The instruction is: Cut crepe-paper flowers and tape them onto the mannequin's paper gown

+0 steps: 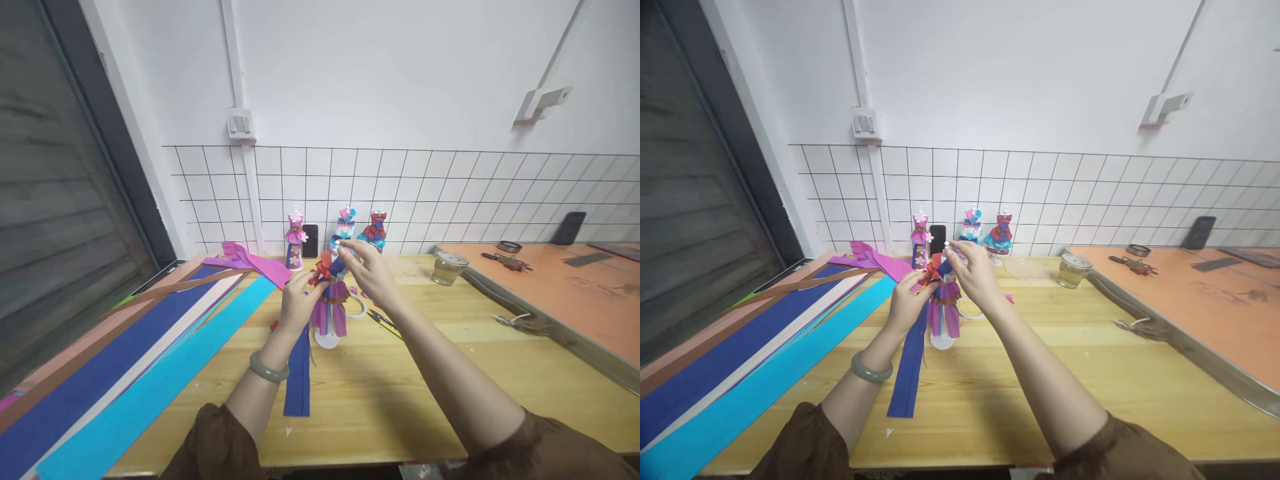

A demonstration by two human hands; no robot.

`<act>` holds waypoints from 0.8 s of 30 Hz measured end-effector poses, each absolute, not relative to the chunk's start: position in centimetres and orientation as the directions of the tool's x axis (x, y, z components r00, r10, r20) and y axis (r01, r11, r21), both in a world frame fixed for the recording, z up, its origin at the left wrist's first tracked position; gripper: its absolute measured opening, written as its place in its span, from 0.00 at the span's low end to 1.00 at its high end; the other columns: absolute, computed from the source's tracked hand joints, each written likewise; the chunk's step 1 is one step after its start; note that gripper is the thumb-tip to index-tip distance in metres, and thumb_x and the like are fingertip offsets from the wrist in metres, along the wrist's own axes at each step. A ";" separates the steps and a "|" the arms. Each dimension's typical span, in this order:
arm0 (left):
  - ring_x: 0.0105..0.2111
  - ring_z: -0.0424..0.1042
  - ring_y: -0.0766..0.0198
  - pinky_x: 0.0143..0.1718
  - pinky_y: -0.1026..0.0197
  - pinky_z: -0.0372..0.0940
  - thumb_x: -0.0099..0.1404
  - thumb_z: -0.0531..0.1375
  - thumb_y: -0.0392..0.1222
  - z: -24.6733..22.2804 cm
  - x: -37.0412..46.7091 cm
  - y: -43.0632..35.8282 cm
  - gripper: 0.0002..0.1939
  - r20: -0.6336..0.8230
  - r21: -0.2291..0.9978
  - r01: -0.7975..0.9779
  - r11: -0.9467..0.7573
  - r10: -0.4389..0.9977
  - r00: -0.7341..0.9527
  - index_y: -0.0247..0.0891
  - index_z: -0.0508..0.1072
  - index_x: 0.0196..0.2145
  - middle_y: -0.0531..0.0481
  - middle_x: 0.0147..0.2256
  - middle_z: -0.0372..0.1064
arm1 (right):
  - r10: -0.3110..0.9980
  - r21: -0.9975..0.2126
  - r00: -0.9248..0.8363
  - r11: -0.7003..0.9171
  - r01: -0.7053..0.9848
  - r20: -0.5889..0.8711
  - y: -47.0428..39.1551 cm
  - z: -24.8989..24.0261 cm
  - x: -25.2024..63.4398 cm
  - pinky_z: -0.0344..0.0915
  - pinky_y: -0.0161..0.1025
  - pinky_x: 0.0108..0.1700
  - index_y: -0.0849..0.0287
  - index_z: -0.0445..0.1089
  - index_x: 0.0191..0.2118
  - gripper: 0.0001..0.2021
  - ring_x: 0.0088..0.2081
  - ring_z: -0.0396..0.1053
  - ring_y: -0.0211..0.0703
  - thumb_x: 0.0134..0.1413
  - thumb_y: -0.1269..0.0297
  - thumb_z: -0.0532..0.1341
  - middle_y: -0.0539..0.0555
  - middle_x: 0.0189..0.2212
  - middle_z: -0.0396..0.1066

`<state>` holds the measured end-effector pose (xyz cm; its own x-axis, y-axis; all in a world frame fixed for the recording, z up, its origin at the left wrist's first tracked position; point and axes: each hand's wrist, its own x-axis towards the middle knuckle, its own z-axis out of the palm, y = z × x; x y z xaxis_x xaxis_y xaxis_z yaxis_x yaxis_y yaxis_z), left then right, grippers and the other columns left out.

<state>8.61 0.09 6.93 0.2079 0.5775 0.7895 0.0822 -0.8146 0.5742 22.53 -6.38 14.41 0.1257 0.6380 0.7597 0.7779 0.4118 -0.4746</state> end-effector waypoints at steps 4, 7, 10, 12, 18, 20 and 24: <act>0.36 0.67 0.62 0.40 0.60 0.61 0.55 0.60 0.44 7.2 8.5 -0.1 0.11 0.756 0.624 0.042 -0.780 0.616 0.220 0.39 0.73 0.36 0.48 0.34 0.70 | 0.664 -0.500 0.174 0.339 0.797 0.727 -5.4 14.8 22.1 0.62 0.40 0.38 0.59 0.71 0.33 0.14 0.36 0.68 0.45 0.54 0.55 0.53 0.55 0.33 0.72; 0.36 0.68 0.62 0.41 0.59 0.61 0.53 0.61 0.45 7.2 8.4 0.0 0.13 0.733 0.650 0.033 -0.759 0.638 0.234 0.38 0.74 0.36 0.47 0.34 0.70 | 0.680 -0.518 0.197 0.307 0.798 0.706 -5.3 14.8 22.1 0.62 0.38 0.33 0.60 0.71 0.30 0.14 0.31 0.69 0.44 0.52 0.55 0.54 0.54 0.28 0.73; 0.38 0.67 0.61 0.42 0.59 0.61 0.52 0.62 0.45 6.7 8.4 0.5 0.15 0.699 0.698 -0.020 -0.716 0.674 0.240 0.38 0.74 0.37 0.46 0.36 0.70 | 0.694 -0.545 0.224 0.282 0.789 0.684 -5.3 14.8 22.2 0.62 0.38 0.31 0.60 0.70 0.30 0.14 0.29 0.69 0.44 0.52 0.55 0.54 0.54 0.27 0.72; 0.40 0.67 0.60 0.43 0.59 0.60 0.52 0.62 0.45 6.2 8.4 1.0 0.16 0.656 0.747 -0.070 -0.661 0.716 0.237 0.38 0.73 0.39 0.46 0.38 0.70 | 0.693 -0.551 0.235 0.275 0.788 0.681 -5.3 14.8 22.3 0.62 0.38 0.31 0.60 0.70 0.29 0.14 0.29 0.69 0.44 0.52 0.55 0.54 0.54 0.27 0.72; 0.42 0.68 0.60 0.45 0.58 0.61 0.53 0.61 0.45 5.3 7.8 1.9 0.17 0.520 0.853 -0.215 -0.475 0.807 0.281 0.36 0.73 0.41 0.43 0.42 0.69 | 0.683 -0.557 0.239 0.291 0.778 0.690 -5.2 14.5 22.6 0.62 0.38 0.30 0.60 0.69 0.28 0.15 0.29 0.69 0.44 0.53 0.55 0.53 0.55 0.28 0.72; 0.43 0.68 0.59 0.46 0.57 0.60 0.56 0.58 0.46 5.3 7.4 1.9 0.16 0.479 0.873 -0.259 -0.413 0.826 0.297 0.35 0.73 0.41 0.43 0.43 0.69 | 0.697 -0.585 0.241 0.305 0.752 0.675 -5.3 14.4 22.6 0.63 0.38 0.30 0.60 0.69 0.28 0.15 0.29 0.69 0.44 0.53 0.54 0.53 0.55 0.27 0.72; 0.41 0.69 0.59 0.41 0.58 0.63 0.57 0.58 0.45 5.3 6.9 1.6 0.17 0.362 0.905 -0.345 -0.249 0.876 0.319 0.34 0.71 0.42 0.41 0.41 0.70 | 0.724 -0.638 0.241 0.339 0.692 0.646 -5.4 14.3 22.5 0.63 0.38 0.30 0.60 0.69 0.29 0.16 0.29 0.70 0.44 0.52 0.53 0.53 0.55 0.26 0.72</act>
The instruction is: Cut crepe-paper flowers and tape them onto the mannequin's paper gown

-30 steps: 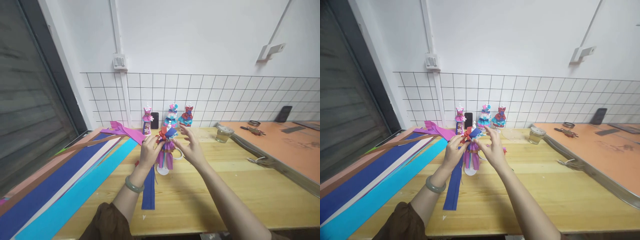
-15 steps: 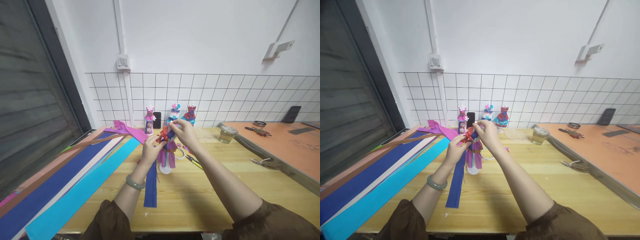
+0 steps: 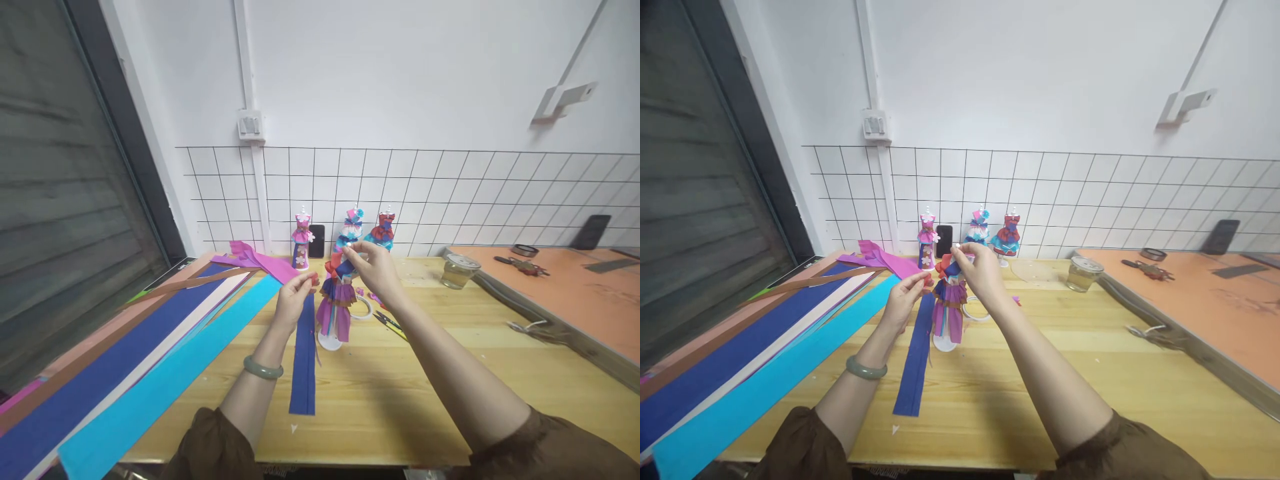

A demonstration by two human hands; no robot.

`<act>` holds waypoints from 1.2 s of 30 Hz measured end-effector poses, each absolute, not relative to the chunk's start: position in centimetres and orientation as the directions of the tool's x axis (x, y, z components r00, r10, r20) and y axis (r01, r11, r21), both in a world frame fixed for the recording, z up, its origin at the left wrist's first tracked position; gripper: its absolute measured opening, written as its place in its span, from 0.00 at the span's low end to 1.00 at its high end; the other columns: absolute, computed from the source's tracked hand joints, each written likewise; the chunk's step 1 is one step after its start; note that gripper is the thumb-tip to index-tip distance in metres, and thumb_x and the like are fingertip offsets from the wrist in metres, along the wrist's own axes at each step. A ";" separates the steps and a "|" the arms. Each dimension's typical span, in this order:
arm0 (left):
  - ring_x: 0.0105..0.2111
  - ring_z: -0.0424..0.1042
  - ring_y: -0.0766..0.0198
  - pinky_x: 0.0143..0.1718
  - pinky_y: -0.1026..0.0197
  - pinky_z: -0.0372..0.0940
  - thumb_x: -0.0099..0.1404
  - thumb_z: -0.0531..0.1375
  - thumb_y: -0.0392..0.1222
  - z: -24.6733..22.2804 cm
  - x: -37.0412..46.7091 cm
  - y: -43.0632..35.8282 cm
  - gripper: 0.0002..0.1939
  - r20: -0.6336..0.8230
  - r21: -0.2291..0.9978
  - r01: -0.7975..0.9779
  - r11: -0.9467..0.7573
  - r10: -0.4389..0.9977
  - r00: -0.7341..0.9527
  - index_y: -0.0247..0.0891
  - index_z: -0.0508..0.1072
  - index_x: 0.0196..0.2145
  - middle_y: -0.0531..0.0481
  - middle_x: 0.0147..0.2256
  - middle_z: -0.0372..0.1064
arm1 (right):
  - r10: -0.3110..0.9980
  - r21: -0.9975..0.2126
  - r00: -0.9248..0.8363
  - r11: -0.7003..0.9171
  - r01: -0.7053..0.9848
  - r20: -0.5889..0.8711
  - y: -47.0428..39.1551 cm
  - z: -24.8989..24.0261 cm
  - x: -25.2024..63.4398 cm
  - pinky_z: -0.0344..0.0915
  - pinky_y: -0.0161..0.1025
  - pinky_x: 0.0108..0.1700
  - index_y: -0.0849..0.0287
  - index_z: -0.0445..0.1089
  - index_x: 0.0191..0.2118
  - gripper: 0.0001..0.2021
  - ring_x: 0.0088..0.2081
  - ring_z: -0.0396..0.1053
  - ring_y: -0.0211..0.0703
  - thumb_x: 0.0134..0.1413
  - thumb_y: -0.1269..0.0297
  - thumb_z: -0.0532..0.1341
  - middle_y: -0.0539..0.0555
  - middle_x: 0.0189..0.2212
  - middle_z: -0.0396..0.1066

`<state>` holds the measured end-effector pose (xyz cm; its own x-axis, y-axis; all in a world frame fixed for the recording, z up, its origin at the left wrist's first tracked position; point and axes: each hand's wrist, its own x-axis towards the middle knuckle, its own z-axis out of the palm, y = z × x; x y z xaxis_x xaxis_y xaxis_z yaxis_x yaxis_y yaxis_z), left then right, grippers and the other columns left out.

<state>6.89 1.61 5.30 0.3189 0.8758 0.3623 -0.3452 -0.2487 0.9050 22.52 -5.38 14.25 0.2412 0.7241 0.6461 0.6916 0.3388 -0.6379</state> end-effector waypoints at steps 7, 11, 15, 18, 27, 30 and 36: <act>0.32 0.72 0.63 0.33 0.63 0.64 0.52 0.62 0.41 5.6 6.5 0.6 0.29 0.341 0.870 -0.462 -0.175 0.889 0.305 0.37 0.59 0.50 0.46 0.32 0.73 | 0.717 -0.648 0.259 0.339 0.682 0.648 -5.6 14.4 22.4 0.62 0.37 0.31 0.61 0.69 0.28 0.15 0.28 0.68 0.42 0.51 0.54 0.54 0.53 0.26 0.71; 0.29 0.72 0.65 0.33 0.63 0.64 0.50 0.64 0.41 6.0 6.2 -0.1 0.20 0.324 0.886 -0.432 -0.170 0.893 0.313 0.34 0.66 0.41 0.46 0.31 0.73 | 0.721 -0.661 0.260 0.350 0.664 0.642 -5.6 14.4 22.4 0.62 0.36 0.31 0.61 0.69 0.28 0.16 0.29 0.67 0.41 0.52 0.53 0.54 0.53 0.26 0.70; 0.29 0.71 0.67 0.35 0.63 0.64 0.48 0.64 0.41 6.6 6.1 -0.6 0.11 0.338 0.901 -0.380 -0.207 0.886 0.319 0.34 0.71 0.31 0.48 0.30 0.73 | 0.731 -0.683 0.261 0.362 0.634 0.631 -5.3 14.1 22.5 0.62 0.36 0.30 0.61 0.68 0.29 0.16 0.28 0.68 0.41 0.52 0.52 0.53 0.53 0.26 0.70; 0.31 0.71 0.65 0.37 0.62 0.64 0.47 0.65 0.40 7.1 6.4 -1.0 0.10 0.360 0.905 -0.361 -0.226 0.859 0.364 0.35 0.73 0.29 0.49 0.29 0.73 | 0.730 -0.683 0.257 0.372 0.628 0.634 -5.2 14.0 22.6 0.63 0.36 0.30 0.61 0.68 0.29 0.16 0.29 0.68 0.41 0.52 0.52 0.53 0.53 0.26 0.71; 0.29 0.70 0.64 0.33 0.61 0.65 0.48 0.64 0.41 7.8 8.3 -1.1 0.09 0.414 0.907 -0.294 -0.303 0.773 0.480 0.34 0.75 0.29 0.49 0.27 0.73 | 0.743 -0.687 0.236 0.384 0.617 0.626 -5.4 14.1 22.6 0.64 0.37 0.31 0.61 0.68 0.31 0.17 0.30 0.69 0.43 0.52 0.51 0.53 0.54 0.27 0.71; 0.27 0.69 0.65 0.30 0.62 0.64 0.49 0.63 0.43 7.9 8.6 -0.9 0.11 0.423 0.905 -0.264 -0.334 0.779 0.462 0.33 0.74 0.29 0.49 0.27 0.72 | 0.731 -0.676 0.238 0.388 0.626 0.640 -5.3 14.0 22.6 0.64 0.37 0.30 0.61 0.67 0.30 0.16 0.29 0.69 0.42 0.52 0.52 0.53 0.54 0.27 0.71; 0.24 0.65 0.69 0.26 0.65 0.60 0.49 0.64 0.43 7.8 9.0 -0.3 0.11 0.458 0.889 -0.240 -0.391 0.775 0.435 0.33 0.71 0.28 0.51 0.25 0.69 | 0.743 -0.692 0.243 0.381 0.613 0.623 -5.0 13.8 22.7 0.65 0.37 0.30 0.61 0.67 0.31 0.17 0.29 0.69 0.42 0.52 0.51 0.53 0.54 0.26 0.71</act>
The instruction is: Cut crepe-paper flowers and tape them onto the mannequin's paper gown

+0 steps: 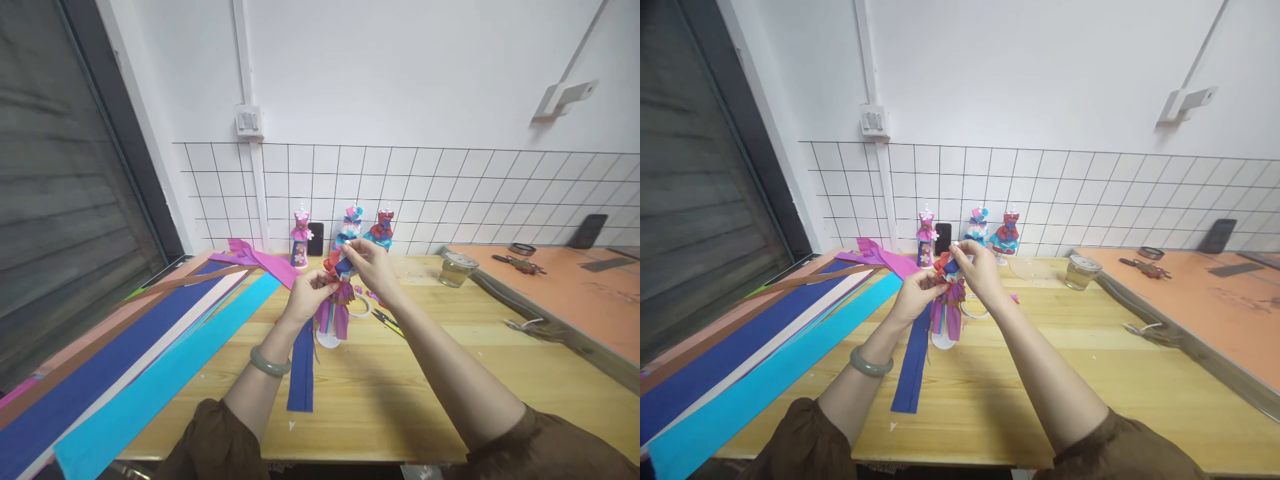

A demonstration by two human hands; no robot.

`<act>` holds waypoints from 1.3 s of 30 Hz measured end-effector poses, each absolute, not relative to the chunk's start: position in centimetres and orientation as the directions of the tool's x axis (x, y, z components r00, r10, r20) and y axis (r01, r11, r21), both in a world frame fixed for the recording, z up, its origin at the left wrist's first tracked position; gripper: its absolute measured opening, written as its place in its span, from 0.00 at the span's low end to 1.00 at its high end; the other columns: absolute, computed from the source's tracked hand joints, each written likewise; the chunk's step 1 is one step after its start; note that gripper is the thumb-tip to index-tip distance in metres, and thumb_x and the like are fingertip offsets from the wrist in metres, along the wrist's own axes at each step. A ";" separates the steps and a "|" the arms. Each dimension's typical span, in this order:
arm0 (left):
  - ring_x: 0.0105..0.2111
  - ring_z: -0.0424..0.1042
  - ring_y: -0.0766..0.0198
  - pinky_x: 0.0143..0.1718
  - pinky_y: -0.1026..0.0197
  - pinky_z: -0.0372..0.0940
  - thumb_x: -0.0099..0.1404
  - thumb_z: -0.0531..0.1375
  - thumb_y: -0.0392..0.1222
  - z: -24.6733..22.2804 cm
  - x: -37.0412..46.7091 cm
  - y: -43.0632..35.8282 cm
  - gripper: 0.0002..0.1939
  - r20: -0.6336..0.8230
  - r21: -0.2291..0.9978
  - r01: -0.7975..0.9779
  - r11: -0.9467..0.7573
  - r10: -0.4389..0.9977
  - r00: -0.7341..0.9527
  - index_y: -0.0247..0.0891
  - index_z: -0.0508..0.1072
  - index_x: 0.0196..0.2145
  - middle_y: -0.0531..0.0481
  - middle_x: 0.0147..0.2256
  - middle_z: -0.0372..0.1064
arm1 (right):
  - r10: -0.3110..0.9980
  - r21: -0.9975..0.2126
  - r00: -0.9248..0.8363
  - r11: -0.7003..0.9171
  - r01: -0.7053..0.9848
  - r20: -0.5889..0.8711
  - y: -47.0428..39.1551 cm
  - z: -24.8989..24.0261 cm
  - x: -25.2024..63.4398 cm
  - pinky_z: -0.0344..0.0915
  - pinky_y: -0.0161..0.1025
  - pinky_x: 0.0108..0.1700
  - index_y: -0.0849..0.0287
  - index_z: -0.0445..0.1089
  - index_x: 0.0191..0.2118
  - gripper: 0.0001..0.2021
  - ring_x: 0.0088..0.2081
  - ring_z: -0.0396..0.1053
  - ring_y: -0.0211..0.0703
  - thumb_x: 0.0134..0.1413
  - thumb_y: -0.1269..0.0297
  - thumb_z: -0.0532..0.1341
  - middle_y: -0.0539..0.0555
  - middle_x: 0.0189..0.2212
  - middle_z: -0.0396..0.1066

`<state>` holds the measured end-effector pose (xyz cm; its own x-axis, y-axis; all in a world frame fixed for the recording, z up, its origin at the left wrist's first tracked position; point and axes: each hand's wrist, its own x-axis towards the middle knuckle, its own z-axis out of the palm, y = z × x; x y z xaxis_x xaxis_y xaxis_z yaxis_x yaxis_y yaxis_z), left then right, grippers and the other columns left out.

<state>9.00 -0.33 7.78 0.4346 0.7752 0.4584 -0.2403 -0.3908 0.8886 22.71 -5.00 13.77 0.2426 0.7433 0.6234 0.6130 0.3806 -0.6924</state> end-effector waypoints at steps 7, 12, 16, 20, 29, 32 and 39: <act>0.24 0.66 0.68 0.27 0.65 0.60 0.47 0.65 0.43 8.5 9.1 -0.4 0.12 0.451 0.892 -0.242 -0.381 0.772 0.447 0.34 0.68 0.28 0.52 0.24 0.68 | 0.749 -0.696 0.232 0.389 0.604 0.620 -5.0 13.6 22.7 0.66 0.38 0.30 0.61 0.67 0.32 0.17 0.28 0.69 0.41 0.52 0.50 0.52 0.53 0.26 0.71; 0.21 0.61 0.71 0.24 0.67 0.57 0.45 0.65 0.42 8.9 9.0 -0.1 0.14 0.459 0.888 -0.198 -0.415 0.771 0.442 0.35 0.66 0.27 0.55 0.21 0.63 | 0.743 -0.692 0.243 0.379 0.615 0.624 -5.0 13.7 22.8 0.65 0.37 0.30 0.61 0.68 0.31 0.17 0.29 0.69 0.42 0.51 0.50 0.53 0.54 0.26 0.71; 0.21 0.57 0.72 0.22 0.68 0.54 0.44 0.66 0.44 8.8 9.0 0.4 0.15 0.486 0.868 -0.131 -0.479 0.764 0.425 0.35 0.64 0.26 0.57 0.20 0.58 | 0.738 -0.685 0.248 0.373 0.625 0.628 -5.1 13.9 22.8 0.64 0.36 0.30 0.61 0.68 0.30 0.17 0.29 0.68 0.42 0.50 0.50 0.54 0.54 0.27 0.71; 0.21 0.56 0.72 0.21 0.68 0.53 0.45 0.65 0.46 8.7 9.0 0.5 0.16 0.500 0.852 -0.089 -0.517 0.748 0.436 0.35 0.64 0.26 0.57 0.20 0.57 | 0.744 -0.687 0.240 0.374 0.623 0.623 -5.4 14.2 22.7 0.63 0.36 0.30 0.61 0.68 0.29 0.17 0.29 0.68 0.41 0.51 0.51 0.53 0.55 0.27 0.71; 0.22 0.58 0.72 0.23 0.68 0.53 0.46 0.65 0.46 8.9 8.8 0.2 0.16 0.488 0.862 -0.128 -0.491 0.734 0.472 0.35 0.64 0.28 0.56 0.22 0.59 | 0.742 -0.697 0.247 0.383 0.607 0.623 -5.5 14.4 22.5 0.62 0.35 0.29 0.62 0.67 0.28 0.16 0.29 0.67 0.41 0.51 0.52 0.54 0.54 0.27 0.70; 0.21 0.57 0.72 0.23 0.68 0.52 0.46 0.65 0.45 8.9 9.1 0.4 0.16 0.492 0.862 -0.146 -0.486 0.729 0.476 0.35 0.65 0.29 0.57 0.22 0.59 | 0.739 -0.692 0.250 0.378 0.615 0.626 -5.5 14.4 22.5 0.62 0.36 0.30 0.61 0.67 0.28 0.16 0.28 0.67 0.41 0.51 0.52 0.54 0.54 0.27 0.71; 0.23 0.60 0.71 0.24 0.68 0.55 0.46 0.65 0.45 8.1 8.2 1.0 0.19 0.494 0.860 -0.138 -0.491 0.735 0.464 0.36 0.65 0.34 0.56 0.23 0.61 | 0.749 -0.713 0.272 0.355 0.605 0.604 -5.8 14.7 22.5 0.63 0.36 0.28 0.62 0.67 0.28 0.17 0.28 0.68 0.42 0.50 0.50 0.54 0.55 0.26 0.71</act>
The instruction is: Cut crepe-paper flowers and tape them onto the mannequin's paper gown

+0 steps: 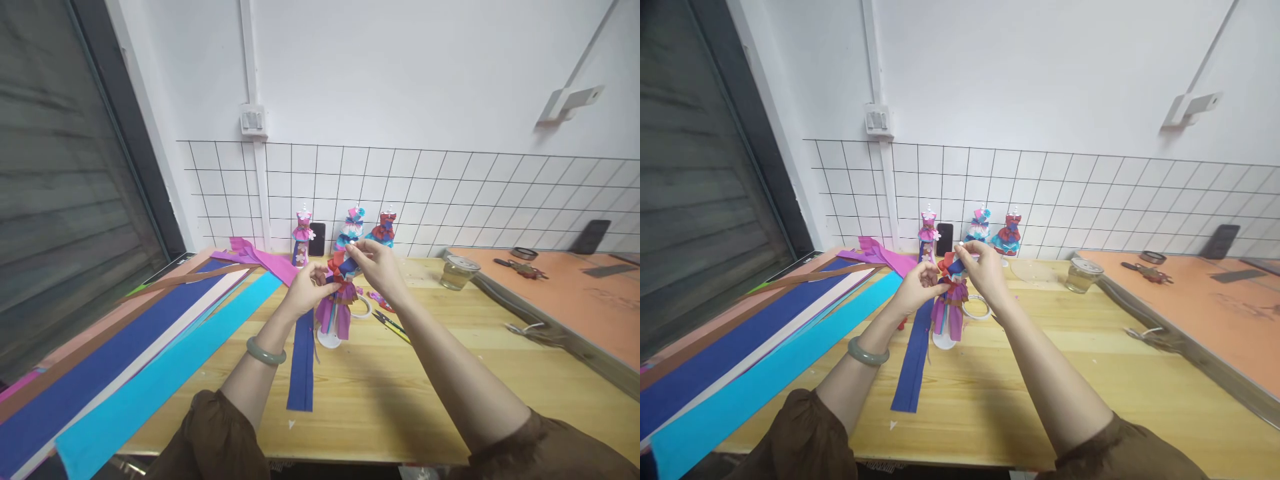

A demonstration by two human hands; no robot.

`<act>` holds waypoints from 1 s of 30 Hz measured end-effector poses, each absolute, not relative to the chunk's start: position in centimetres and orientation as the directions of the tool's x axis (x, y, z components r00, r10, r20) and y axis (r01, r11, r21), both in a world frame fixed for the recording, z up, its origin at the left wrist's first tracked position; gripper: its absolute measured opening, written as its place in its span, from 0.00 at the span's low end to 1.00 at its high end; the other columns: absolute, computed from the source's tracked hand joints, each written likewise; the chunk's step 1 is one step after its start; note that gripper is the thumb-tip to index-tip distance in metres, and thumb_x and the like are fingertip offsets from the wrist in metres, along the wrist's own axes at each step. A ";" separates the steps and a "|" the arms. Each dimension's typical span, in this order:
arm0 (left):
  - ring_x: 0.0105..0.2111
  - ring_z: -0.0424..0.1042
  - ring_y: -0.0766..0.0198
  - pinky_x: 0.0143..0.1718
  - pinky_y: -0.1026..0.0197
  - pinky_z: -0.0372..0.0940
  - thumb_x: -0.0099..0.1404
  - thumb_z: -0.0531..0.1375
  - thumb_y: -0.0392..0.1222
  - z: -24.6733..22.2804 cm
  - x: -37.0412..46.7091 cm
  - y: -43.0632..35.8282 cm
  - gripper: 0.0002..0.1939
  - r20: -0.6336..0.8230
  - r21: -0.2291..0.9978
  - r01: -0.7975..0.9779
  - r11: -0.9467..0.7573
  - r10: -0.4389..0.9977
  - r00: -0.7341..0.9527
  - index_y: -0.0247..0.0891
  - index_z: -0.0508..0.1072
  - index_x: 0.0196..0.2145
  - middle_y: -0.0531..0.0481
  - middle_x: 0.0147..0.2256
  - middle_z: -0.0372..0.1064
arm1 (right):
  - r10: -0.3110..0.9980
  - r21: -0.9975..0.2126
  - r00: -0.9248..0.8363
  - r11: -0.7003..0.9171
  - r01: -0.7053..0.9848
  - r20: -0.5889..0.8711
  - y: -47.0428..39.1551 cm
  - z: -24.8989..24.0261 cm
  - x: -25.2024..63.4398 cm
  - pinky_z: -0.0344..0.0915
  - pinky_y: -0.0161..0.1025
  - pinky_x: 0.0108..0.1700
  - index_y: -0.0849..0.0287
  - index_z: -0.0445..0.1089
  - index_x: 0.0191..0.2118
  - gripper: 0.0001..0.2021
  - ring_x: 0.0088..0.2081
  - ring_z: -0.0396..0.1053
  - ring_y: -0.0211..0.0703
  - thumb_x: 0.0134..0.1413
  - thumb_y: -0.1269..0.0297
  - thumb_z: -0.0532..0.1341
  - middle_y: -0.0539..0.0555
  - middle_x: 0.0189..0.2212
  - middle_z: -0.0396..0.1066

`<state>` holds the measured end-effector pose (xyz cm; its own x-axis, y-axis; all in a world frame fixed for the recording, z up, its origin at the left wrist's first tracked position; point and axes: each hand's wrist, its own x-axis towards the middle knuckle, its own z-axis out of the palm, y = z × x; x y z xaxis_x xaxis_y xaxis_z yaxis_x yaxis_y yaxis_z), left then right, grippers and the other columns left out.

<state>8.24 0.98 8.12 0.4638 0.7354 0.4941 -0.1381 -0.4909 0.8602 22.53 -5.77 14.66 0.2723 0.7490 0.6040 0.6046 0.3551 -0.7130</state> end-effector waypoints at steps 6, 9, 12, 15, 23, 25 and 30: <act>0.26 0.65 0.69 0.30 0.66 0.59 0.52 0.60 0.48 5.5 5.8 2.8 0.13 0.448 0.892 -0.180 -0.415 0.865 0.227 0.36 0.66 0.30 0.52 0.25 0.65 | 0.760 -0.747 0.319 0.311 0.587 0.567 -5.5 14.5 23.6 0.65 0.39 0.29 0.62 0.69 0.28 0.19 0.28 0.70 0.44 0.48 0.49 0.55 0.55 0.25 0.72; 0.24 0.64 0.69 0.28 0.66 0.58 0.54 0.57 0.50 4.2 4.3 3.7 0.13 0.407 0.911 -0.108 -0.397 0.908 0.098 0.36 0.66 0.28 0.53 0.23 0.65 | 0.775 -0.779 0.336 0.298 0.552 0.535 -5.3 14.6 24.2 0.66 0.39 0.26 0.62 0.68 0.28 0.19 0.25 0.70 0.44 0.47 0.48 0.56 0.56 0.25 0.72; 0.23 0.62 0.69 0.26 0.67 0.57 0.55 0.56 0.50 3.0 2.9 4.4 0.13 0.385 0.921 -0.068 -0.383 0.923 0.021 0.36 0.65 0.26 0.54 0.20 0.62 | 0.788 -0.800 0.347 0.284 0.529 0.509 -4.8 14.7 24.7 0.66 0.37 0.23 0.63 0.68 0.27 0.19 0.21 0.69 0.41 0.46 0.48 0.57 0.56 0.23 0.72; 0.23 0.62 0.69 0.26 0.67 0.56 0.56 0.55 0.50 1.7 2.1 5.1 0.13 0.370 0.928 -0.039 -0.371 0.929 -0.024 0.35 0.65 0.26 0.54 0.20 0.61 | 0.802 -0.812 0.355 0.252 0.527 0.480 -3.9 14.9 25.5 0.65 0.34 0.22 0.62 0.68 0.25 0.18 0.19 0.68 0.39 0.45 0.48 0.58 0.54 0.19 0.71; 0.23 0.62 0.68 0.26 0.67 0.57 0.57 0.53 0.50 0.2 1.7 6.1 0.13 0.354 0.935 0.015 -0.353 0.934 -0.049 0.36 0.66 0.27 0.54 0.20 0.62 | 0.793 -0.854 0.482 0.089 0.513 0.372 -0.3 14.5 28.9 0.57 0.32 0.18 0.63 0.71 0.24 0.15 0.17 0.63 0.35 0.40 0.52 0.62 0.52 0.16 0.68; 0.22 0.62 0.68 0.26 0.67 0.57 0.57 0.53 0.49 0.2 1.5 6.1 0.13 0.351 0.936 0.025 -0.350 0.935 -0.052 0.36 0.66 0.28 0.54 0.20 0.63 | 0.793 -0.859 0.494 0.068 0.508 0.355 0.2 14.5 29.6 0.57 0.32 0.18 0.62 0.71 0.24 0.14 0.17 0.63 0.36 0.39 0.54 0.63 0.52 0.16 0.68; 0.21 0.61 0.70 0.24 0.68 0.56 0.58 0.53 0.49 0.5 1.2 6.0 0.12 0.342 0.940 0.037 -0.340 0.938 -0.060 0.36 0.66 0.28 0.54 0.20 0.62 | 0.811 -0.867 0.495 0.029 0.497 0.311 1.2 14.7 30.6 0.60 0.34 0.19 0.61 0.71 0.24 0.12 0.19 0.65 0.38 0.38 0.55 0.64 0.52 0.16 0.69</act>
<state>1.15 5.96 0.47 -0.0603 0.9377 0.3421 0.0366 -0.3405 0.9395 30.65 1.22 14.71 0.4950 0.8112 0.3113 0.4973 0.0292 -0.8671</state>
